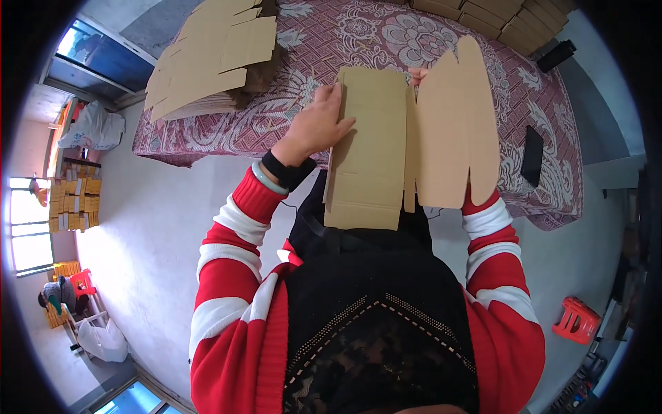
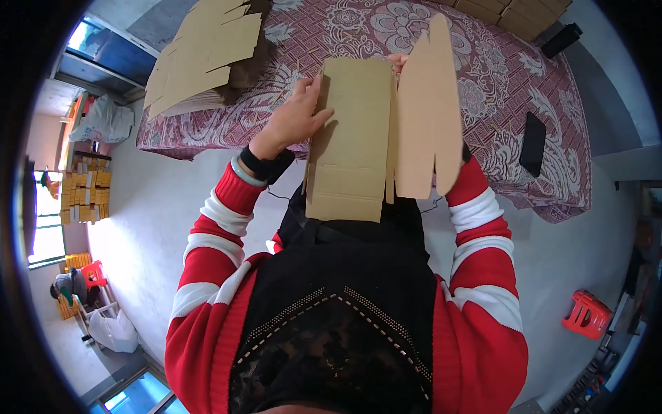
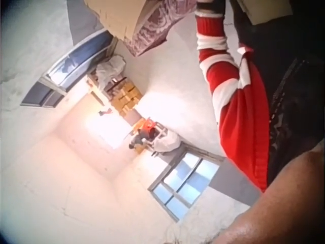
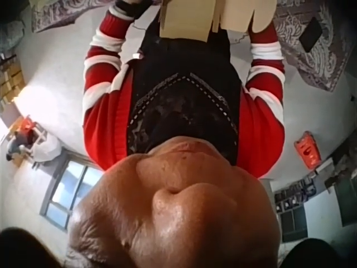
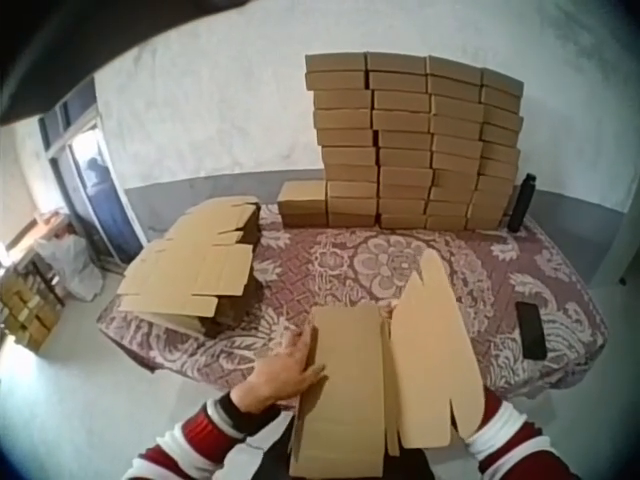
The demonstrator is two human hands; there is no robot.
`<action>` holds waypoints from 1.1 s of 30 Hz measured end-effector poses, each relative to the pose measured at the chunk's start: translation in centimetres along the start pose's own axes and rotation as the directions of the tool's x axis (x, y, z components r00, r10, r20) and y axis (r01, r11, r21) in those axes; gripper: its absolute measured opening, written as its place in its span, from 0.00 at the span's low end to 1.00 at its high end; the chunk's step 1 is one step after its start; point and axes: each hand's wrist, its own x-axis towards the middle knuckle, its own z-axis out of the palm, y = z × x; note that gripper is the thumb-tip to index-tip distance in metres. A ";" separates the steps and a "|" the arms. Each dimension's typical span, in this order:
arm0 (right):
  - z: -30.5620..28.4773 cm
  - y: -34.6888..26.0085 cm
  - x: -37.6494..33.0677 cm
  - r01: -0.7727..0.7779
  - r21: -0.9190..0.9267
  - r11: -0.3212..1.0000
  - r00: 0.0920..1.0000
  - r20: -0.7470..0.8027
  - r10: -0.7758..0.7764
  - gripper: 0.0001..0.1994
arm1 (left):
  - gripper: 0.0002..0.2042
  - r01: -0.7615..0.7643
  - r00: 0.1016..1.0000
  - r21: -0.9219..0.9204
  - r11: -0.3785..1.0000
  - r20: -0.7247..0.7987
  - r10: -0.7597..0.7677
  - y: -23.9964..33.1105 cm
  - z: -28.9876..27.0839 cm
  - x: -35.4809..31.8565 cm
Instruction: The person picks up a flat cardboard piece from a stack and folds it by hand into a box before placing it onto a separate stack, repeating the process for a second box.
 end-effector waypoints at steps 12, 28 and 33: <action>2.7 0.2 0.3 -0.247 0.053 0.968 0.966 -0.071 0.250 0.17 | 0.23 -0.051 0.995 -0.281 0.958 0.073 0.075 -1.4 -1.2 1.0; -1.8 3.5 1.5 -0.534 0.365 0.763 0.837 0.100 0.538 0.19 | 0.22 -0.389 0.856 -0.208 0.898 0.278 0.435 -4.1 -1.6 10.3; -0.5 2.5 1.3 -0.498 0.322 0.805 0.862 0.080 0.501 0.21 | 0.35 -0.354 0.810 -0.095 0.931 0.466 0.355 -3.1 -2.0 13.2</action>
